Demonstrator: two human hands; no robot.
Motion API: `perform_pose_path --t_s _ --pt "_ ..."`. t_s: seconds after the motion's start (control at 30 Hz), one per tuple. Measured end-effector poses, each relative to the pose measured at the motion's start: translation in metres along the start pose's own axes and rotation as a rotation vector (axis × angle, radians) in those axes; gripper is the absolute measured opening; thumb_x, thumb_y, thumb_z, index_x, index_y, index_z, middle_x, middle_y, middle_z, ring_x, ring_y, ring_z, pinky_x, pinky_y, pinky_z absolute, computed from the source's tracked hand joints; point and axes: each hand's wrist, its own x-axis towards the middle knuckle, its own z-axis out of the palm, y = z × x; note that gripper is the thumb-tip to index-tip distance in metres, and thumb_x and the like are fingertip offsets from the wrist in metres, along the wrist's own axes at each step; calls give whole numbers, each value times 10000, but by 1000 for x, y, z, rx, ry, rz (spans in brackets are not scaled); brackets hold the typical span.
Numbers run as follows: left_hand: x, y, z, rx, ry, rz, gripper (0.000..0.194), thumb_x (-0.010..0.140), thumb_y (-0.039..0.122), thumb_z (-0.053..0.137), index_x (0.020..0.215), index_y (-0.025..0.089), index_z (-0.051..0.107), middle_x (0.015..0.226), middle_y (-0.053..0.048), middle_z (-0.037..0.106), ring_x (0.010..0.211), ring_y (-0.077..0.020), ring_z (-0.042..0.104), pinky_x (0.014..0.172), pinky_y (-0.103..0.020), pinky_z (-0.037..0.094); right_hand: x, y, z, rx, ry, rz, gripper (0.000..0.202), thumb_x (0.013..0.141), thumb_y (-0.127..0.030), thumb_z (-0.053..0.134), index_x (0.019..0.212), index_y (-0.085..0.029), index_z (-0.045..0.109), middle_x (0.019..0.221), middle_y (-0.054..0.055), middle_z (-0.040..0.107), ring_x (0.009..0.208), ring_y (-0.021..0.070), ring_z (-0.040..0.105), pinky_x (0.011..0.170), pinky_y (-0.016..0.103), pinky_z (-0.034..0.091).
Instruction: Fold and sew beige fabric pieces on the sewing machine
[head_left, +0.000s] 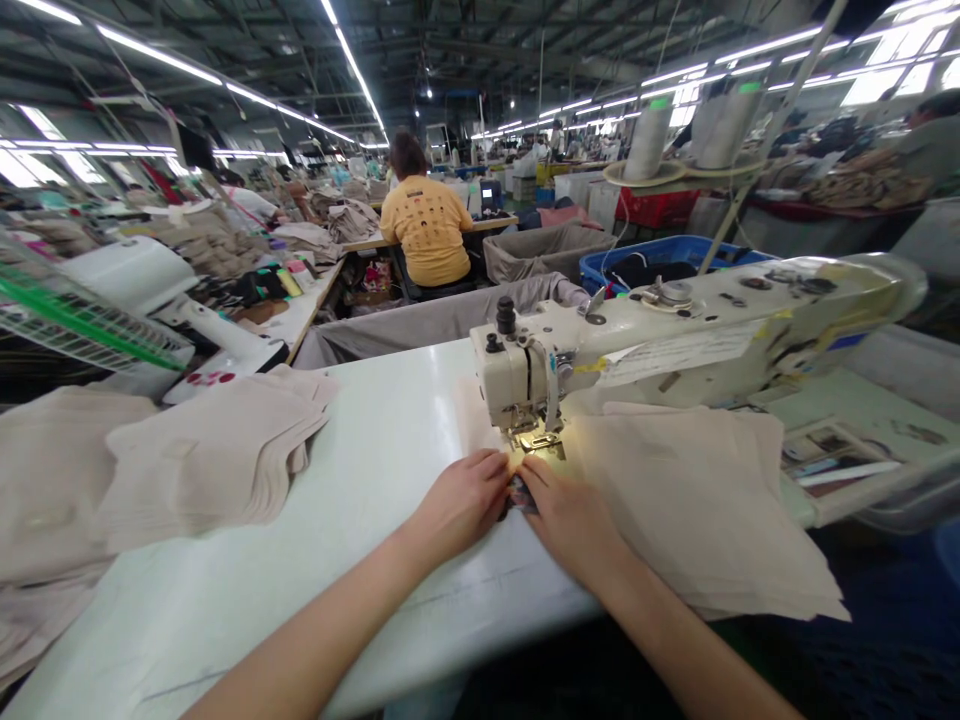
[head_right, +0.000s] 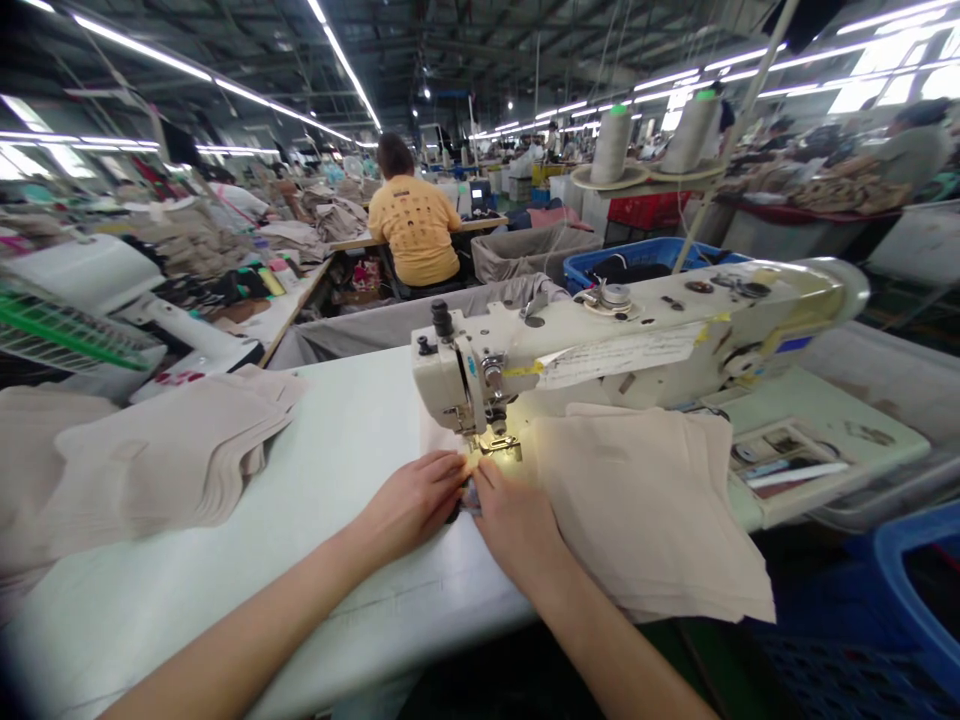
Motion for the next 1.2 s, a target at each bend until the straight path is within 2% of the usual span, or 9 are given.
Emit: perform_pose_path --t_s 0.17,0.3,0.47,0.67,0.87,1.07,1.2 --pt "10 -18 -1 -19 29 -13 254 1000 185 428 1106 151 657 1141 -127 669 1126 -250 624 974 -411 572 10 3 0 39 51 6 324 985 -231 536 1300 -184 592 1369 92 617 1096 232 672 867 308 541" --pt "11 -24 -1 -25 36 -11 290 1005 191 417 1179 158 647 1183 -125 666 1153 -243 616 1000 -410 561 5 3 5 80 91 15 323 984 -235 534 1299 -196 593 1373 79 621 1082 226 680 862 310 549" --pt "7 -22 4 -17 82 -34 330 990 174 426 1269 154 601 1249 -139 641 1186 -250 596 1017 -428 551 -6 -1 13 47 83 29 354 968 -219 537 1318 -187 588 1431 95 588 955 227 720 811 347 581" --pt "7 -21 3 -13 85 3 326 993 164 427 1263 139 609 1285 -138 643 1232 -248 574 1062 -423 523 -10 -4 18 10 108 23 365 981 -201 506 1334 -173 592 1464 105 569 1029 229 709 849 335 581" --pt "8 -22 3 -8 79 7 334 1003 162 402 1269 135 603 1291 -125 656 1245 -242 567 1080 -431 511 -11 -4 19 10 112 28 365 984 -204 497 1333 -167 600 1460 113 571 1010 227 719 828 335 590" --pt "6 -24 4 -4 62 -85 323 994 190 456 1289 160 584 1322 -115 633 1225 -253 570 1058 -447 505 -10 -6 16 48 119 36 364 978 -193 488 1322 -170 604 1441 114 585 967 224 727 810 338 586" --pt "3 -7 -4 30 12 -169 274 978 219 503 1231 182 600 1219 -104 658 1117 -264 599 966 -448 540 -13 -3 11 106 138 54 341 960 -178 493 1273 -198 629 1374 92 632 956 211 725 809 325 574"
